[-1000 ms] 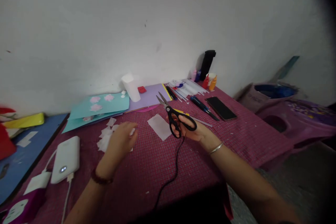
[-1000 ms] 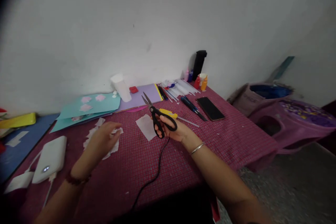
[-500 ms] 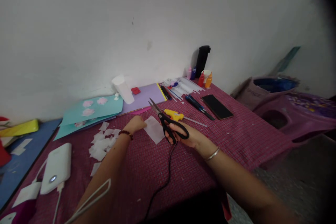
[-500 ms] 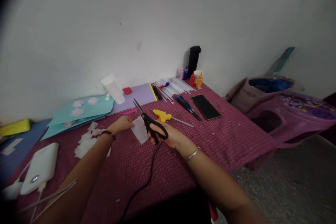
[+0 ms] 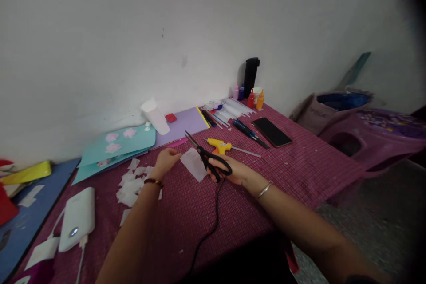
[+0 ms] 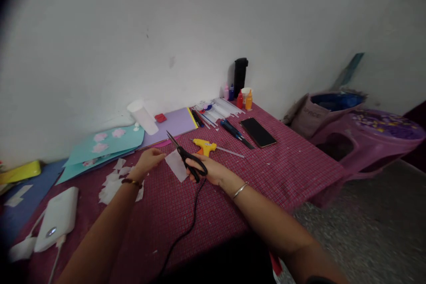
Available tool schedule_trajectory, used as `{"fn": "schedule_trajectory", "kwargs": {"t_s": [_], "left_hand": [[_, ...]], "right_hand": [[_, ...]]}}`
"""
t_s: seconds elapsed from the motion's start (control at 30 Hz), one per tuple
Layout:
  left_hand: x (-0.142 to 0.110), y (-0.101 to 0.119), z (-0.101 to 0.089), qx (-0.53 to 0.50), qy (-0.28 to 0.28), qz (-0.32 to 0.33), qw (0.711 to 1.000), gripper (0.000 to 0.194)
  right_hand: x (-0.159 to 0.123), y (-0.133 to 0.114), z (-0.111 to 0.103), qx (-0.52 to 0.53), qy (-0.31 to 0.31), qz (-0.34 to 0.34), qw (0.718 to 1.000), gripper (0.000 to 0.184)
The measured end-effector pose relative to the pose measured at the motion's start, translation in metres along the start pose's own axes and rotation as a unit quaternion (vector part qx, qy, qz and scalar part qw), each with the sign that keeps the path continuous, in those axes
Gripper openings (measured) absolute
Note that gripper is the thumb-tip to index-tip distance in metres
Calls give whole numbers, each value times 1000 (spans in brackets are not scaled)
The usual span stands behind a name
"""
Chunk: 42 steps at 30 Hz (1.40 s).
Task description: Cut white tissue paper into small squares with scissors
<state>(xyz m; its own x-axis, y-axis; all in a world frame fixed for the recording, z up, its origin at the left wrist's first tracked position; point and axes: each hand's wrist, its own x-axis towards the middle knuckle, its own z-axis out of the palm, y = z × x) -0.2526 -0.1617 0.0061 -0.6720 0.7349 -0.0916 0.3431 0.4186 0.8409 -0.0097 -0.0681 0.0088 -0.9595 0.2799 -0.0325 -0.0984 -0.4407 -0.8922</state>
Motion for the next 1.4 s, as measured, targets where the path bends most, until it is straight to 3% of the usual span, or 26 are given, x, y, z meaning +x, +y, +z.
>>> {"fn": "schedule_trajectory", "kwargs": {"t_s": [0.13, 0.23, 0.4, 0.5, 0.57, 0.63, 0.7, 0.73, 0.87, 0.97, 1.1, 1.23, 1.4], "left_hand": [[16, -1, 12, 6, -36, -59, 998, 33], [13, -3, 18, -41, -37, -76, 996, 33], [-10, -1, -3, -215, -16, -36, 976, 19], [-29, 7, -24, -334, 2, 10, 942, 28], [-44, 10, -31, -428, 24, 34, 903, 38], [-57, 8, -27, -536, 41, 17, 843, 38], [-67, 4, -16, -603, 47, -31, 796, 21], [-70, 2, -10, -612, 47, -54, 787, 15], [-73, 0, -1, -599, 62, -71, 795, 27], [-73, 5, -17, -603, 72, -55, 793, 27], [-81, 8, -54, -608, 70, -33, 790, 24], [-89, 4, -86, -627, 65, -18, 776, 19], [-89, -6, -99, -637, 94, -16, 765, 18]], "right_hand": [[-2, -1, -1, -11, 16, -12, 1000, 41], [-3, -4, -2, -21, 25, -19, 999, 42], [-4, -6, -3, -25, 8, -14, 1000, 42], [-3, -5, -2, -29, 7, -21, 999, 41], [-3, -4, -1, -33, 6, -26, 999, 41], [-3, -2, 0, -31, 6, -22, 999, 40], [-2, 0, 1, -30, 5, -13, 999, 40], [-1, 1, 2, -32, 6, -8, 999, 40], [-2, 4, 3, -47, 7, 3, 999, 42], [-6, 2, 7, -71, -17, -3, 997, 47], [-10, -4, 19, -147, -72, 10, 986, 66], [3, -6, 33, -235, -113, 27, 965, 64], [31, 3, 52, -225, -160, 97, 956, 71]]}}
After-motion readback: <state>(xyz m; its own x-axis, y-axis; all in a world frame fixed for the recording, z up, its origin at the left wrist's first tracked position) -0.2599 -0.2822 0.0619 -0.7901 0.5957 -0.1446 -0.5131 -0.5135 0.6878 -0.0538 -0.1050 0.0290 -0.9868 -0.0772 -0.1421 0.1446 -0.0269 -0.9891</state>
